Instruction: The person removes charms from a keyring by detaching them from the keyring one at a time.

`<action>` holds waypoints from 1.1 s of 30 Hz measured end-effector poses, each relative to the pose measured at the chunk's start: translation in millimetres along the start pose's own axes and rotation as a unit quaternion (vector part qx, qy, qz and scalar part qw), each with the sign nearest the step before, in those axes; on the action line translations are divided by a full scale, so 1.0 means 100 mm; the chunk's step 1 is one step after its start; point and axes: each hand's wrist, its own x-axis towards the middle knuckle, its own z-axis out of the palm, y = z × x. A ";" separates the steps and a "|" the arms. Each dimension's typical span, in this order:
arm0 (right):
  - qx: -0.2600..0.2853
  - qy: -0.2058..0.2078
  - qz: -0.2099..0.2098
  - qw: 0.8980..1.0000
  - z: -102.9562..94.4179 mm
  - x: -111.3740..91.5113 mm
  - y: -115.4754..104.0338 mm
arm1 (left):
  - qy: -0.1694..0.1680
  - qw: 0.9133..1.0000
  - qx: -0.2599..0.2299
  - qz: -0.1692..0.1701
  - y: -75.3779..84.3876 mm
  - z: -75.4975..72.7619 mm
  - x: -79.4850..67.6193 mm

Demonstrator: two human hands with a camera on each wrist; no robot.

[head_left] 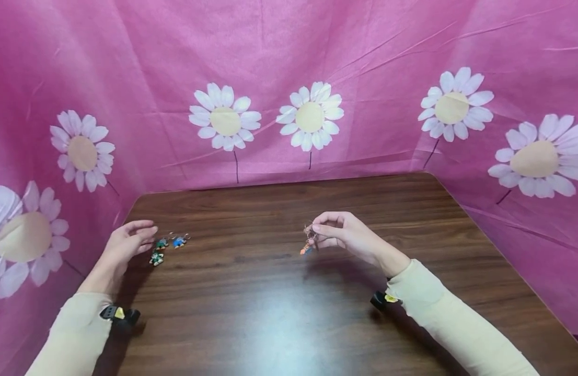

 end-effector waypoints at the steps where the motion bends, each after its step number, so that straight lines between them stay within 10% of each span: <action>1: 0.000 0.000 0.001 1.000 0.00 0.01 -0.01 | -0.011 1.000 0.001 0.013 0.09 0.10 -0.02; 10: 0.014 -0.003 0.005 1.000 0.10 0.10 -0.13 | -0.188 0.961 0.122 0.162 0.84 1.42 -0.35; 17: -0.009 0.004 -0.004 1.000 0.16 0.09 -0.14 | -0.213 0.943 0.125 0.221 0.99 2.19 -0.54; 23: -0.030 0.022 -0.016 0.999 0.21 0.04 -0.15 | -0.199 0.953 0.087 0.213 1.00 2.49 -0.55; 33: -0.053 0.028 -0.019 0.998 0.28 0.04 -0.12 | -0.219 0.949 0.044 0.224 0.96 2.57 -0.54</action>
